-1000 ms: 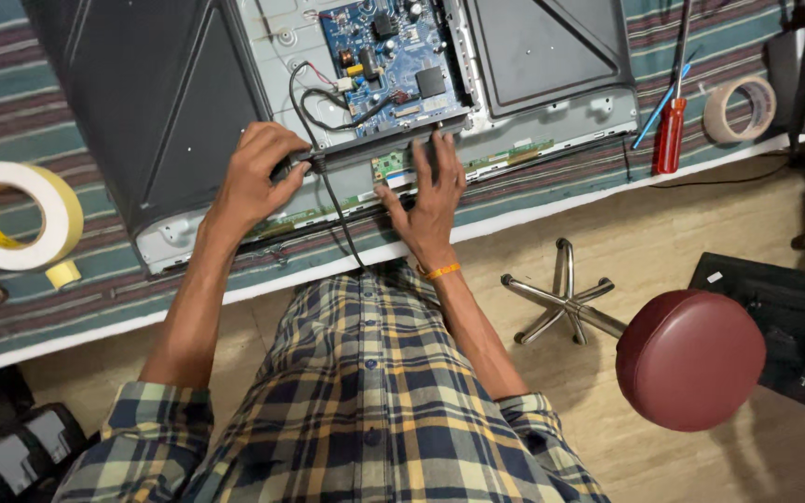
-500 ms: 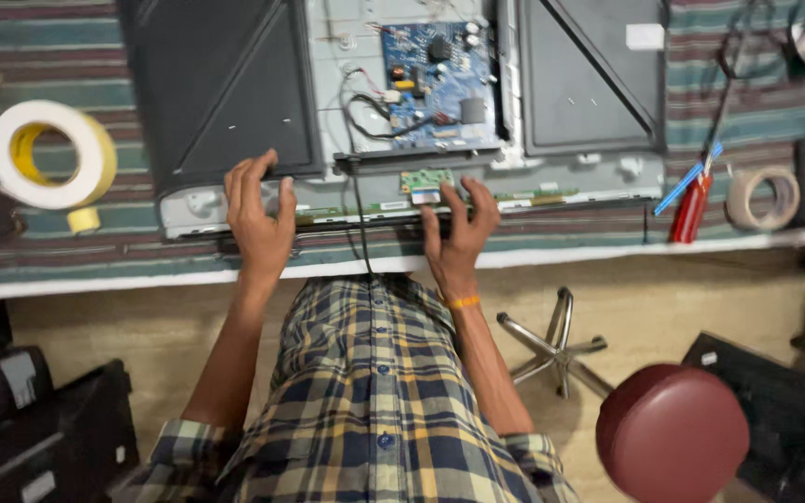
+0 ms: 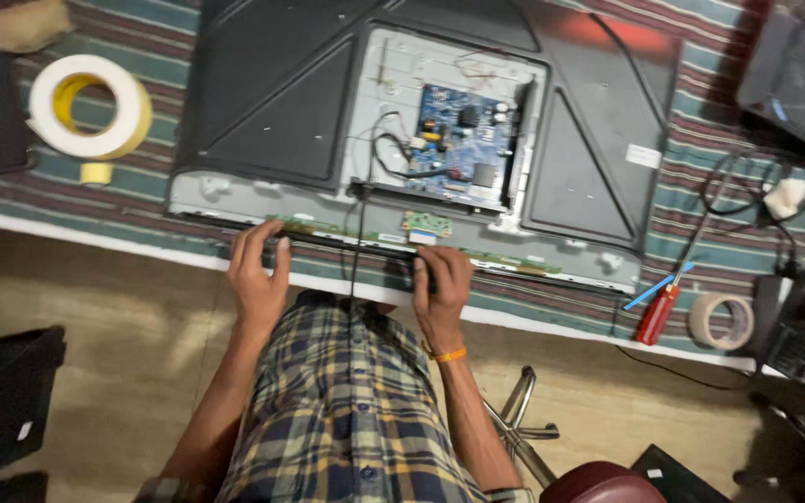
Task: The person connects a power cable to a disassembled television, then cleans a detached speaker with a brush. They reattach the speaker to the TV chassis and secure it in place.
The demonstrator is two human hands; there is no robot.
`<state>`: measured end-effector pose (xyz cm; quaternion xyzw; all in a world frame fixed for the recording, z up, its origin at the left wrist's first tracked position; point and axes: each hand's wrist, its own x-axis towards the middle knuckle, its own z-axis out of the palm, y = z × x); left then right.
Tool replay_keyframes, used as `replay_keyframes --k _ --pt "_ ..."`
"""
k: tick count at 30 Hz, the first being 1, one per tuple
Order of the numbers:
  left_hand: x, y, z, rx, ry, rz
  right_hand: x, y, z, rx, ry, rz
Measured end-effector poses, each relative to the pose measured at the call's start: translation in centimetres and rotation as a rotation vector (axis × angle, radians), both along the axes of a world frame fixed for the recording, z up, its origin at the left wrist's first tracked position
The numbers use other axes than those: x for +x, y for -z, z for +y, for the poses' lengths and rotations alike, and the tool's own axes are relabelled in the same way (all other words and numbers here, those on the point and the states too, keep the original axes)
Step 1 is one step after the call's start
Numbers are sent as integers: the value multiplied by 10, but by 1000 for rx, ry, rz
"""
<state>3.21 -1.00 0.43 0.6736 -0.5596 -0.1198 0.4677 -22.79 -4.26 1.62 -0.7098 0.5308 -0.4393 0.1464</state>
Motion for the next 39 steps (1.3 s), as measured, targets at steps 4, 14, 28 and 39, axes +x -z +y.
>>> replay_keyframes --k 4,14,28,39 --pt "-16 4 14 36 -6 8 -9 -7 -3 -4 -49 -26" --pt "-44 -9 -6 37 106 14 -35 -2 14 9 35 8" --pt "-72 -29 -80 23 436 63 -27 -20 1 39 310 -89" --pt "-86 -30 -63 65 306 49 -106 -46 -60 -48 386 -101"
